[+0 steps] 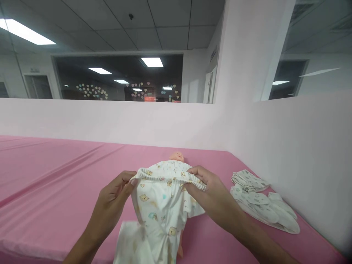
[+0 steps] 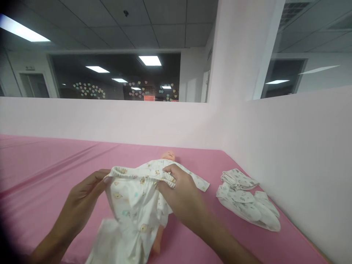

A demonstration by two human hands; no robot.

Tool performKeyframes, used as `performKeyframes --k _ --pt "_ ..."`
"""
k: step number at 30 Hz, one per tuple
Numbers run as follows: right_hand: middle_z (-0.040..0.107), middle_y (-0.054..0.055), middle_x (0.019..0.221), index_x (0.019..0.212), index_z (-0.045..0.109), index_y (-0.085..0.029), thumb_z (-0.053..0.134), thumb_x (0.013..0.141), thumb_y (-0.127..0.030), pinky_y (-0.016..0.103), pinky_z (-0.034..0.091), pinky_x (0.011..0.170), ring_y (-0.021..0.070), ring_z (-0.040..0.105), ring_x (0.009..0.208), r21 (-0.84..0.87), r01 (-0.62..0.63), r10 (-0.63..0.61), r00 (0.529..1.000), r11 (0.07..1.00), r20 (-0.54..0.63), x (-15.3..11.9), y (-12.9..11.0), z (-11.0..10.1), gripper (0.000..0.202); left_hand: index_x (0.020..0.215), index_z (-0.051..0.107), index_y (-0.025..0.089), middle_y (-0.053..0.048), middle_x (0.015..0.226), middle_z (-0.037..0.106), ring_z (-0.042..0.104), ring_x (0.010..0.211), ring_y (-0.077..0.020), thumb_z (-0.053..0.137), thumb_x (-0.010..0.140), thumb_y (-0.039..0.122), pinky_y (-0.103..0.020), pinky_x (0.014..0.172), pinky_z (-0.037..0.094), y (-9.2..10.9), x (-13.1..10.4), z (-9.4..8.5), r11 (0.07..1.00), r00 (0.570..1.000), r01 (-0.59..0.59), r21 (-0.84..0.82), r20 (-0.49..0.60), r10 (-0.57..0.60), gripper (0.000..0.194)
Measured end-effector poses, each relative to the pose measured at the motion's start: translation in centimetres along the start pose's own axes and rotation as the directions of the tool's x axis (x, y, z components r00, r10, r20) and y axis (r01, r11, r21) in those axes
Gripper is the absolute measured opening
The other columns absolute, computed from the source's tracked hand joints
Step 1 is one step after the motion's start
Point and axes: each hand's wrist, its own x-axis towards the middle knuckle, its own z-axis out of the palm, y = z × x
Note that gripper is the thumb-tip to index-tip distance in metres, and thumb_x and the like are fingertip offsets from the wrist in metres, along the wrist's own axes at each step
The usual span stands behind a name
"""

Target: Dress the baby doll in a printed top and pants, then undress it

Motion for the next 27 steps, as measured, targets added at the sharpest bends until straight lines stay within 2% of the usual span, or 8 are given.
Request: performKeyframes --k 6,8,11,14,16,18,24,27 --pt "0.057 0.001 0.11 0.103 0.059 -0.026 0.054 0.083 -0.023 0.032 0.038 0.087 0.0191 0.049 0.105 -0.202 0.244 -0.246 0.969 0.948 0.018 -2.0 -1.2 1.8 0.021 0.095 0.057 0.021 0.002 0.076 0.057 0.052 0.07 -0.0128 0.051 0.091 0.052 -0.02 0.061 0.043 1.4 -0.9 2.0 0.998 0.998 0.044 -0.037 0.037 -0.043 0.032" --pt "0.057 0.0 0.094 0.086 0.056 -0.021 0.053 0.082 -0.022 0.029 0.037 0.076 0.016 0.05 0.091 -0.19 0.228 -0.216 0.973 0.955 0.081 -2.2 -1.4 2.5 0.005 0.097 0.057 0.021 0.002 0.077 0.057 0.052 0.069 -0.012 0.05 0.092 0.051 -0.02 0.06 0.043 1.9 -0.9 2.7 1.0 0.992 0.021 -0.017 0.121 -0.019 0.031" --pt "0.045 -0.003 0.071 0.07 0.043 -0.018 0.05 0.083 -0.024 0.025 0.028 0.056 0.0101 0.039 0.064 -0.037 0.121 -0.112 0.976 0.992 0.186 -1.6 -1.2 3.0 0.016 0.096 0.057 0.022 0.002 0.078 0.057 0.052 0.071 -0.0125 0.048 0.093 0.049 -0.021 0.062 0.042 2.6 -0.8 3.7 0.998 0.978 -0.031 0.048 0.207 0.02 0.029" --pt "0.039 -0.004 0.067 0.07 0.041 -0.018 0.053 0.085 -0.033 0.024 0.026 0.053 0.0085 0.034 0.058 0.246 -0.051 -0.012 0.969 0.968 0.248 -0.6 -0.7 3.2 0.024 0.093 0.057 0.023 0.0 0.087 0.058 0.052 0.082 -0.0157 0.05 0.092 0.046 -0.025 0.07 0.042 3.1 -1.4 4.8 0.967 0.99 -0.118 0.228 -0.043 0.131 0.024" --pt "0.04 -0.004 0.066 0.069 0.042 -0.018 0.056 0.086 -0.04 0.024 0.029 0.055 0.0087 0.036 0.059 0.427 -0.165 0.057 0.965 0.889 0.255 -0.3 -0.6 3.4 0.031 0.091 0.057 0.023 -0.001 0.088 0.058 0.052 0.084 -0.0174 0.051 0.09 0.046 -0.028 0.073 0.043 3.4 -2.5 5.6 0.943 0.972 -0.136 0.305 -0.143 0.187 0.024" --pt "0.041 -0.004 0.067 0.068 0.043 -0.018 0.059 0.085 -0.041 0.024 0.033 0.059 0.0093 0.039 0.062 0.597 -0.204 0.065 0.967 0.776 0.246 -0.4 -0.8 3.8 0.033 0.097 0.058 0.024 -0.001 0.088 0.06 0.054 0.082 -0.0185 0.053 0.087 0.048 -0.03 0.073 0.045 3.6 -3.7 6.3 0.938 0.988 -0.117 0.327 -0.053 0.142 0.026" --pt "0.054 0.001 0.078 0.078 0.058 -0.016 0.056 0.087 -0.028 0.024 0.043 0.069 0.0108 0.05 0.07 0.92 -0.196 -0.134 0.958 0.34 0.253 -0.8 -0.7 5.6 0.016 0.117 0.053 0.027 0.0 0.087 0.065 0.063 0.079 -0.0187 0.049 0.088 0.048 -0.029 0.066 0.049 4.0 -3.7 6.5 0.964 0.998 0.056 0.261 -0.024 -0.052 0.036" --pt "0.058 0.003 0.081 0.087 0.063 -0.013 0.055 0.087 -0.024 0.025 0.046 0.073 0.0123 0.056 0.074 0.905 -0.277 -0.118 0.937 0.321 0.329 -0.3 0.3 6.3 0.013 0.114 0.056 0.024 -0.002 0.094 0.068 0.065 0.084 -0.0185 0.047 0.089 0.042 -0.029 0.07 0.051 4.5 -3.4 6.8 0.988 0.999 0.029 0.151 -0.039 -0.023 0.032"
